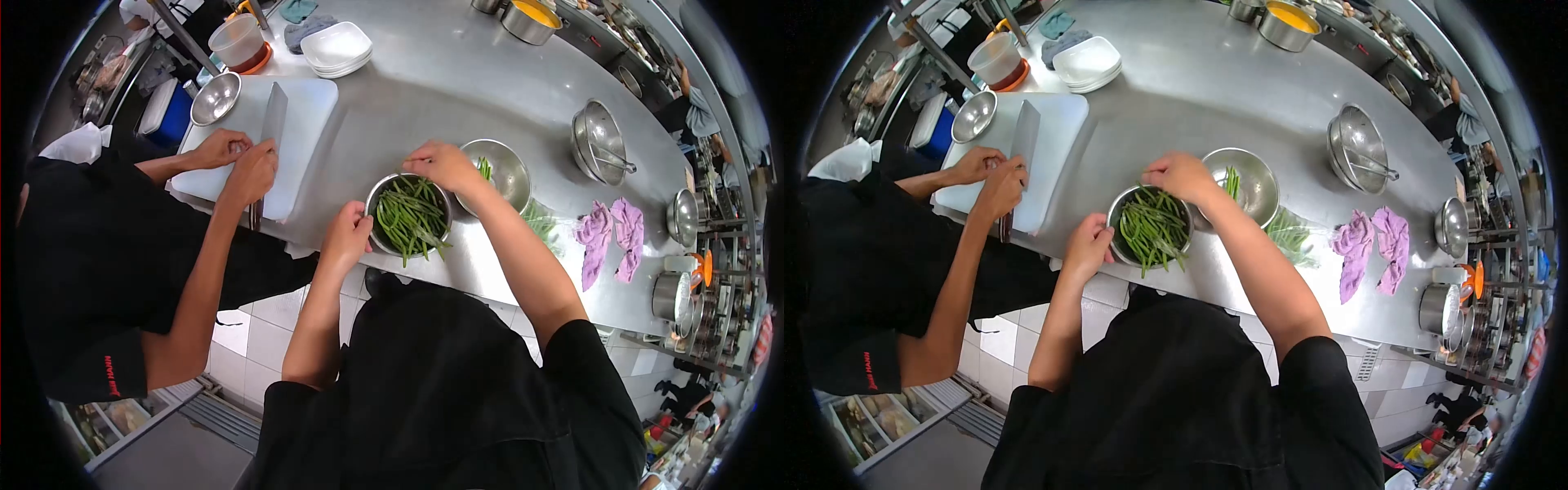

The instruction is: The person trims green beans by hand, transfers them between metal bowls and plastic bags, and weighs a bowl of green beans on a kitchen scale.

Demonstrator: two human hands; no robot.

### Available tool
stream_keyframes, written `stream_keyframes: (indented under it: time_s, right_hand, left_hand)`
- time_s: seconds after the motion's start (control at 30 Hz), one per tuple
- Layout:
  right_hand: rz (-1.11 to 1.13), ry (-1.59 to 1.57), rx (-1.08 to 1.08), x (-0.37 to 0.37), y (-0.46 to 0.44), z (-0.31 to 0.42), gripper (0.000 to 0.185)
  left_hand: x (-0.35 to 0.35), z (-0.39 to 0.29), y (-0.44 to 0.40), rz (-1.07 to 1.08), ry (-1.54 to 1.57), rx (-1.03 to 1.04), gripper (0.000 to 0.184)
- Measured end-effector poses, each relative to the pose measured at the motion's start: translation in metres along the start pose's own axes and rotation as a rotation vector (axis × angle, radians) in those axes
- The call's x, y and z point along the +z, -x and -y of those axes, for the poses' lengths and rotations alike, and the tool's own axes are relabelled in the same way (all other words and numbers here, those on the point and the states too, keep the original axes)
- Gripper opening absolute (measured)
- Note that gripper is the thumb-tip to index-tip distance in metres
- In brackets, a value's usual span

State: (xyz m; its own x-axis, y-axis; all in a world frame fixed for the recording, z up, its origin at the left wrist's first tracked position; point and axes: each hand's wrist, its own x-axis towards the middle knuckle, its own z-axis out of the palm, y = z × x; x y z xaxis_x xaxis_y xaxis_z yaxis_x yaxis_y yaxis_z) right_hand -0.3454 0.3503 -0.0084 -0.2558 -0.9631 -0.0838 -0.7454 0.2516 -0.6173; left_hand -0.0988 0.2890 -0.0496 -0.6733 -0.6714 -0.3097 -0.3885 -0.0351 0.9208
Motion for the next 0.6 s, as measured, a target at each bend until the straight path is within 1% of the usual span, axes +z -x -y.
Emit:
stream_keyframes:
  time_s: [0.07, 0.1, 0.13, 0.17, 0.2, 0.27, 0.3, 0.33, 0.4, 0.43, 0.5, 0.6]
  right_hand:
    - [-0.077, -0.441, 0.262, -0.015, 0.013, 0.010, 0.041]
    - [-0.081, -0.440, 0.261, -0.019, 0.017, 0.012, 0.041]
    - [-0.109, -0.588, 0.302, -0.023, 0.021, 0.014, 0.039]
    - [-0.137, -0.737, 0.342, -0.027, 0.025, 0.013, 0.036]
    - [-0.143, -0.737, 0.341, -0.027, 0.027, 0.008, 0.036]
    - [-0.134, -0.975, 0.255, -0.024, 0.027, -0.006, 0.033]
    - [-0.139, -0.976, 0.250, -0.025, 0.030, -0.005, 0.033]
    - [-0.155, -1.043, 0.262, -0.025, 0.033, -0.003, 0.032]
    - [-0.177, -1.110, 0.272, -0.026, 0.041, -0.003, 0.031]
    - [-0.179, -1.133, 0.274, -0.026, 0.044, -0.004, 0.032]
    - [-0.179, -1.158, 0.275, -0.029, 0.053, -0.006, 0.033]
    - [-0.246, -1.182, 0.244, -0.043, 0.072, -0.021, 0.035]
  left_hand:
    - [-0.001, -0.005, 0.004, -0.039, -0.045, -0.006, 0.027]
    - [0.000, -0.008, 0.005, -0.078, -0.095, -0.013, 0.030]
    - [0.000, -0.008, 0.004, -0.076, -0.097, -0.007, 0.030]
    - [0.000, -0.007, 0.002, -0.199, -0.240, 0.132, 0.031]
    - [0.001, -0.014, 0.003, -0.323, -0.382, 0.272, 0.032]
    - [0.004, -0.034, 0.002, -0.294, -0.373, 0.275, 0.030]
    - [0.006, -0.045, 0.000, -0.269, -0.363, 0.274, 0.029]
    - [0.007, -0.048, -0.007, -0.268, -0.368, 0.279, 0.029]
    - [0.011, -0.048, -0.024, -0.242, -0.659, 0.634, 0.029]
    - [0.013, -0.045, -0.031, -0.239, -0.661, 0.638, 0.029]
    - [0.016, -0.043, -0.038, -0.148, -0.806, 0.630, 0.033]
    - [0.016, -0.049, -0.036, -0.103, -0.823, 0.588, 0.031]
